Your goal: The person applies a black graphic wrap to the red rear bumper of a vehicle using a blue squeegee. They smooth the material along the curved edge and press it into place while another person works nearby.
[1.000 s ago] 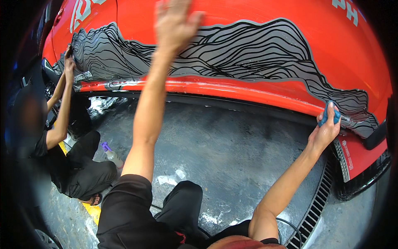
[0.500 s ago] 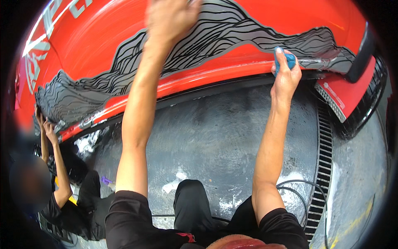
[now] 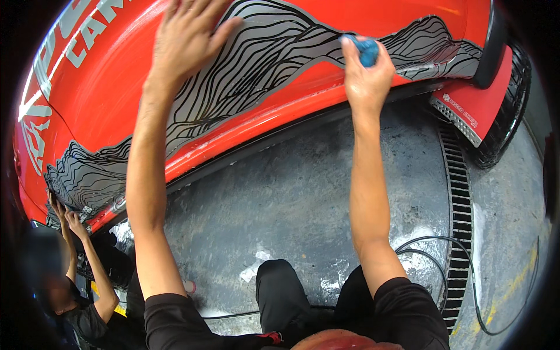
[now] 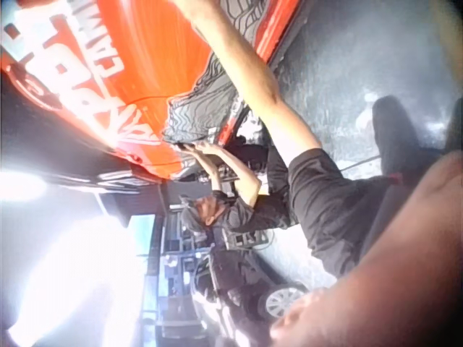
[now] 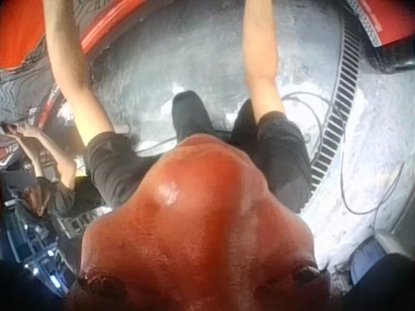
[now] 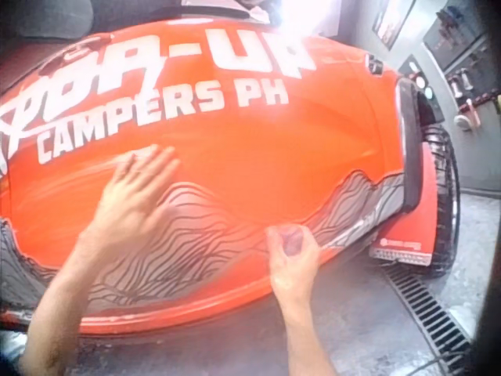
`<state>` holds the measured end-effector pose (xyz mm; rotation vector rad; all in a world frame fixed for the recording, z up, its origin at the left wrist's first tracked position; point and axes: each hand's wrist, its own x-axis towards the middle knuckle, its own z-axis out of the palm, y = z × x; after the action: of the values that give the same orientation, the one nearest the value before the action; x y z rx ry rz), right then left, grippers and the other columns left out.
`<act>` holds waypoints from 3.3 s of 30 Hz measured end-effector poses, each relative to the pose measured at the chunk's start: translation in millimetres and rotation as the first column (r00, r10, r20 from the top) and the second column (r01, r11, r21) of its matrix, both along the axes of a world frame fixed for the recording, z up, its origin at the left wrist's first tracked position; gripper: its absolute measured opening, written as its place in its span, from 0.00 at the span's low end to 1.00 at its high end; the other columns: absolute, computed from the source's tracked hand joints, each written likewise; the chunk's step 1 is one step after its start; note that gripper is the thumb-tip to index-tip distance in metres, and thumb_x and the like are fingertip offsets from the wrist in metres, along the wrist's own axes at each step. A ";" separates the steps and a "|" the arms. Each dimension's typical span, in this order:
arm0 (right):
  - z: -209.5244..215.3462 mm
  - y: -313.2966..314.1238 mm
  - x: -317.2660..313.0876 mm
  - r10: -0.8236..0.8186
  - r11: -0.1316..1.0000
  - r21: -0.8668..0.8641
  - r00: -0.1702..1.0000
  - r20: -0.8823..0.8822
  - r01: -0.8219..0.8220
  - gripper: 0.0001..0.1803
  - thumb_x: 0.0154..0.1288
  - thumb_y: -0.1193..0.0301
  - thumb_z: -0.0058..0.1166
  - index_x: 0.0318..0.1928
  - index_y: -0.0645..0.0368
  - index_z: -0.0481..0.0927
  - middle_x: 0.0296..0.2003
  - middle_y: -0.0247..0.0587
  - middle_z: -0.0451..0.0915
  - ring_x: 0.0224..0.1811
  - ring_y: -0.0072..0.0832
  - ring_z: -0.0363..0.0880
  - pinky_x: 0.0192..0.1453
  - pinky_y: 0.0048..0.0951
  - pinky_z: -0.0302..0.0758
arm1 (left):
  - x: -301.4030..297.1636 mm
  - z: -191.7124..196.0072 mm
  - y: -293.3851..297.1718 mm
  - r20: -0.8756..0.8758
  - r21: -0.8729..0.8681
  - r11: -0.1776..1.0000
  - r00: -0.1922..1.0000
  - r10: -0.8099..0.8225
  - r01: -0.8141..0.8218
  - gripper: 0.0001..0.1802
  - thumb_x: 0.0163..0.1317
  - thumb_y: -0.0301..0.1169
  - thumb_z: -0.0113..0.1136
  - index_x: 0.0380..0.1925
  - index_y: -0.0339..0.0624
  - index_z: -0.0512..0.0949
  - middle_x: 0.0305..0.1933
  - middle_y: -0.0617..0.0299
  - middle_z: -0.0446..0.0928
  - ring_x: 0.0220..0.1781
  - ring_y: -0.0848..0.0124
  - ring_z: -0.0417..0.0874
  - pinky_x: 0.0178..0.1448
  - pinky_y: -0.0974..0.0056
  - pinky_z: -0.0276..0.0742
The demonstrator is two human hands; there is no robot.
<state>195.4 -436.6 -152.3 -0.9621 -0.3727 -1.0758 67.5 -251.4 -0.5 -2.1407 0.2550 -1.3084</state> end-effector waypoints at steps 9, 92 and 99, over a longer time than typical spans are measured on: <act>20.7 14.1 11.3 -0.022 1.000 -0.013 1.000 -0.011 0.022 0.13 0.68 0.71 0.72 0.34 0.68 0.82 0.31 0.45 0.83 0.31 0.33 0.82 0.40 0.37 0.78 | -7.2 8.8 70.6 0.149 0.098 0.994 0.987 -0.063 0.049 0.35 0.79 0.44 0.49 0.80 0.38 0.68 0.88 0.49 0.61 0.92 0.54 0.53 0.92 0.46 0.41; 108.8 15.9 4.3 -0.133 0.944 -0.278 0.977 0.168 0.176 0.11 0.68 0.74 0.73 0.33 0.67 0.84 0.23 0.28 0.79 0.25 0.17 0.74 0.31 0.28 0.73 | 45.6 -4.2 14.4 0.377 -0.227 0.930 0.907 -0.188 0.288 0.34 0.70 0.38 0.62 0.75 0.38 0.74 0.86 0.52 0.64 0.89 0.55 0.60 0.89 0.38 0.50; 111.7 32.1 -2.1 -0.099 0.943 -0.300 0.982 0.164 0.145 0.09 0.67 0.74 0.73 0.33 0.65 0.84 0.23 0.31 0.81 0.25 0.19 0.75 0.31 0.30 0.75 | 40.0 -1.5 19.9 0.367 -0.234 0.919 0.904 -0.217 0.316 0.34 0.70 0.38 0.62 0.74 0.37 0.74 0.86 0.52 0.64 0.89 0.55 0.60 0.89 0.37 0.50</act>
<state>193.3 -404.5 -40.6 -1.2011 -0.6240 -1.2282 107.5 -231.5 -2.0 -2.1198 0.2357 -1.9527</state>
